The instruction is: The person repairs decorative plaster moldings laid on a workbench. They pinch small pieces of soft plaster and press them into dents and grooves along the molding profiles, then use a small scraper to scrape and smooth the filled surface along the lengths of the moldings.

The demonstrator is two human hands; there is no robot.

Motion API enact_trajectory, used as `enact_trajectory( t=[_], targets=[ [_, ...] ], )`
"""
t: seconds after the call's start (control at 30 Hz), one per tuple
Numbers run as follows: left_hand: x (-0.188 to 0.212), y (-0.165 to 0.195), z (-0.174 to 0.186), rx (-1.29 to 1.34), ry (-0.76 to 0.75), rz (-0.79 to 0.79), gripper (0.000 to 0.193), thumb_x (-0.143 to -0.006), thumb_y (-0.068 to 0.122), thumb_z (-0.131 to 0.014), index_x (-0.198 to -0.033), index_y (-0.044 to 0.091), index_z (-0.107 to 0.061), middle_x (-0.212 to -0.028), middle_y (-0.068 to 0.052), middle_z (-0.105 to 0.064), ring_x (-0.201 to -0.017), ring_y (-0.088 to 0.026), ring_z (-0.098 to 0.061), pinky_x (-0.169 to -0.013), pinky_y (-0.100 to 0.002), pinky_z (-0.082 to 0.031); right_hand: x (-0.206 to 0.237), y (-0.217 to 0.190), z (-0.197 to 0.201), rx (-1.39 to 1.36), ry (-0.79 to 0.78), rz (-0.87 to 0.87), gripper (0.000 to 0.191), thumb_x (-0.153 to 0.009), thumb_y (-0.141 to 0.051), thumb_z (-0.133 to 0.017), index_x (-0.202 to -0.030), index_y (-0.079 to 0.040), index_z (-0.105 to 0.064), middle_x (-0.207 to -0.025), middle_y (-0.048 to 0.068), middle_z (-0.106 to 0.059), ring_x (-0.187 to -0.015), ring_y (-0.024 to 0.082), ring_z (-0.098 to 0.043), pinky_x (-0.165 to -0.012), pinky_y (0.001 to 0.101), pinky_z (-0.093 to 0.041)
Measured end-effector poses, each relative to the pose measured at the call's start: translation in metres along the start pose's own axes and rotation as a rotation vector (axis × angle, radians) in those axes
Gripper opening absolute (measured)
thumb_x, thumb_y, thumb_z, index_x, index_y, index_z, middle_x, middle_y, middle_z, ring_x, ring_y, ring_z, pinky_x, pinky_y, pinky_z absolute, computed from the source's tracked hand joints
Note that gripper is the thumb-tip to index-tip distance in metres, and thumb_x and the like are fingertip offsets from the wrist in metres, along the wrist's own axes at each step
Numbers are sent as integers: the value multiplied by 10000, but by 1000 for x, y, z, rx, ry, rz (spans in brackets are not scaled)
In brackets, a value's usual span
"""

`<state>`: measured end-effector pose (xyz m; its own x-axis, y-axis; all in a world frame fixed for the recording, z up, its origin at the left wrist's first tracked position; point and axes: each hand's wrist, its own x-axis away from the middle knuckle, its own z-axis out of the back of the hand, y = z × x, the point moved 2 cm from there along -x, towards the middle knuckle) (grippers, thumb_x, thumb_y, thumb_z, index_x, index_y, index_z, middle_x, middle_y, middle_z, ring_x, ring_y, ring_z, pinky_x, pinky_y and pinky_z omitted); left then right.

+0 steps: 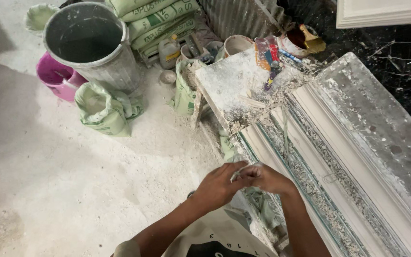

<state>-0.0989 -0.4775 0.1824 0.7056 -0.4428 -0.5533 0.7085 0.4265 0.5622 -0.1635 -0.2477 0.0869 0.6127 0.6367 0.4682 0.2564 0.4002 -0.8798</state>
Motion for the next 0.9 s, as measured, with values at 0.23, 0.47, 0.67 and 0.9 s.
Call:
enact_trajectory(
  t=[0.23,0.47,0.67,0.9],
  targets=[
    [11,-10,0,303,167,300,180,-933,-27,-695,-1073,70,-753,-1216,-96,-637,-935,-237,-727,-739,-329,-601,-12,-17,-23,42,292,141,89,-905,-94,-711,-972,-37,-729,-822,36,-683,-684,127,-584,-605,302,-503],
    [14,-32,-21,830,322,725,110,-1013,80,-593,-976,-20,-621,-1012,-57,-595,-649,-115,-621,-567,-295,-518,-12,-81,-57,373,703,600,179,-899,-167,-786,-866,-53,-652,-812,49,-635,-740,190,-603,-658,347,-507],
    [17,-49,-32,1286,403,930,195,-1106,220,-519,-1040,39,-550,-769,-33,-607,-633,-93,-566,-569,-245,-466,-5,-121,-78,688,953,806,87,-901,-90,-737,-968,-50,-701,-924,90,-687,-850,269,-671,-735,398,-555],
    [2,-49,-17,1239,383,871,159,-1075,199,-543,-1049,44,-570,-784,-48,-629,-605,-98,-575,-522,-239,-428,-11,-111,-72,566,899,882,160,-916,-9,-725,-1073,-31,-710,-979,115,-698,-857,229,-685,-701,347,-570]
  ],
)
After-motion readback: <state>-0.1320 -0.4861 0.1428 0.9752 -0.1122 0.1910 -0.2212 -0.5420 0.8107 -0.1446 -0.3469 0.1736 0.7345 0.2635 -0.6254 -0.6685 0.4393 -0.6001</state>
